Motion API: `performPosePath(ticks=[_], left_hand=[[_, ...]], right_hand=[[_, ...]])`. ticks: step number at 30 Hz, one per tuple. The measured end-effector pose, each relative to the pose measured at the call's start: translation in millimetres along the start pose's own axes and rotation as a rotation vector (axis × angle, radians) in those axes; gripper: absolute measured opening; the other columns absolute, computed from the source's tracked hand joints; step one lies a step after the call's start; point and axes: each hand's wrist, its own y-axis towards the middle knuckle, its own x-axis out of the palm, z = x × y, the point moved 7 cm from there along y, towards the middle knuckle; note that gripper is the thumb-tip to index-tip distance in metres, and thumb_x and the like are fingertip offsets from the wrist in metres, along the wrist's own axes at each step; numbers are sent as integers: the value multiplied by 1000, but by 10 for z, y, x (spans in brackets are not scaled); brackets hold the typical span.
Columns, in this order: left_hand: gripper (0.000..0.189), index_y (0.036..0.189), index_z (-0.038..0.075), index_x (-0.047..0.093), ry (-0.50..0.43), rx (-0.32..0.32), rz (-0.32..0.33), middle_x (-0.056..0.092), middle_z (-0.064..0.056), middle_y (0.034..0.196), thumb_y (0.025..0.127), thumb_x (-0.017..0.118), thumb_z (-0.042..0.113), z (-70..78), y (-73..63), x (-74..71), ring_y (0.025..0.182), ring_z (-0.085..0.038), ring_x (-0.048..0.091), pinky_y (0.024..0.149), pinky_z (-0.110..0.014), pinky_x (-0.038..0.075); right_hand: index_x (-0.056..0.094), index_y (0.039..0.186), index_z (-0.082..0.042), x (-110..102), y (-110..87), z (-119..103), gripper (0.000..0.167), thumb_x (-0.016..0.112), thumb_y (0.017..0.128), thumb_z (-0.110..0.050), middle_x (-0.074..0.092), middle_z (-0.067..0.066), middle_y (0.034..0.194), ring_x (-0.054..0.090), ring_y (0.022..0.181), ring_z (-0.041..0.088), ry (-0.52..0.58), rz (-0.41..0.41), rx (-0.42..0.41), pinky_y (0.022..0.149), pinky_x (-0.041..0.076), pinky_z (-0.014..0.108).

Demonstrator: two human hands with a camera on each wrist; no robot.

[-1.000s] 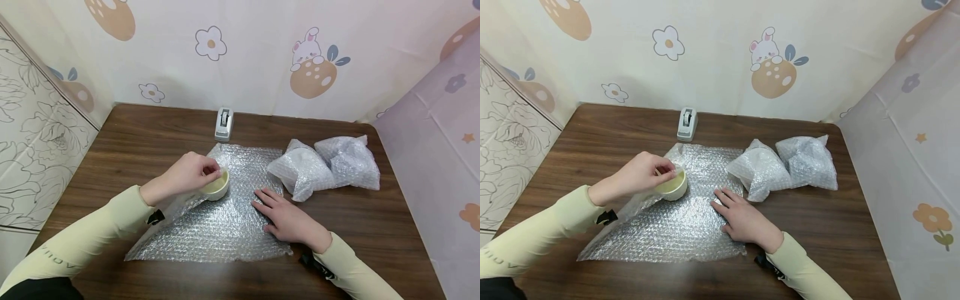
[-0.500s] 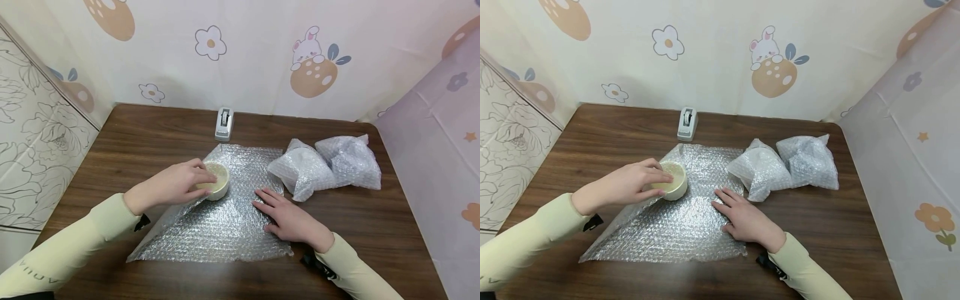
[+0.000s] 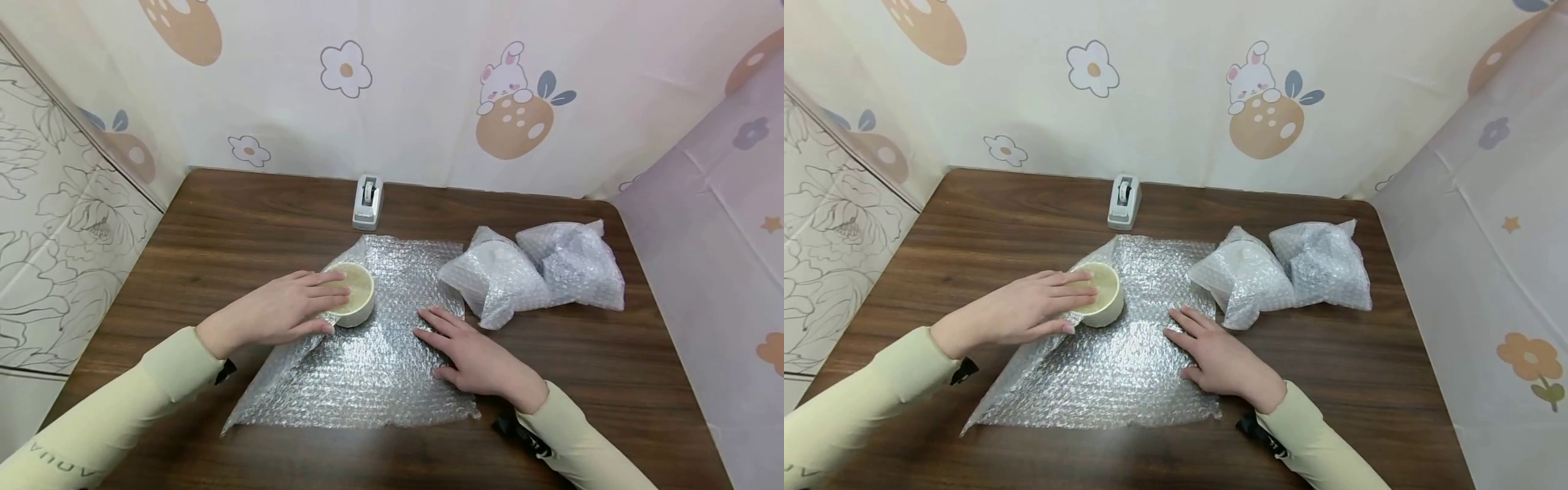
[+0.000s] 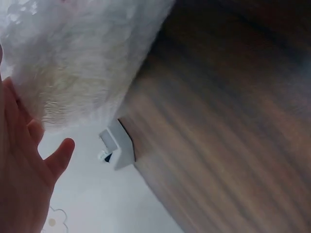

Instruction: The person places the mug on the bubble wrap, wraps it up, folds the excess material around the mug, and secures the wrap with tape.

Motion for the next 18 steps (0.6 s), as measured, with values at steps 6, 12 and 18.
performPosePath(ticks=[6,12,18], left_hand=[[57,140,11,57,-5,6,71,53,-3,146,103,44,52,-7,-5,36,144,-23,34,110,-48,36],[56,137,12,60,-13,12,82,57,-1,142,103,42,53,-13,27,77,144,-22,34,111,-46,36],[55,137,11,60,-30,13,89,56,-2,143,104,43,52,-27,-8,84,144,-22,33,112,-45,35]], right_hand=[[54,143,-9,-33,-66,-1,63,77,88,-30,32,14,159,25,146,36,22,33,6,114,30,50],[65,131,-10,-94,-295,-53,47,66,87,7,52,12,145,43,137,35,34,103,-44,107,40,51],[64,134,-16,-33,-503,-78,70,68,71,16,43,13,152,36,140,37,2,54,-68,101,46,48]])
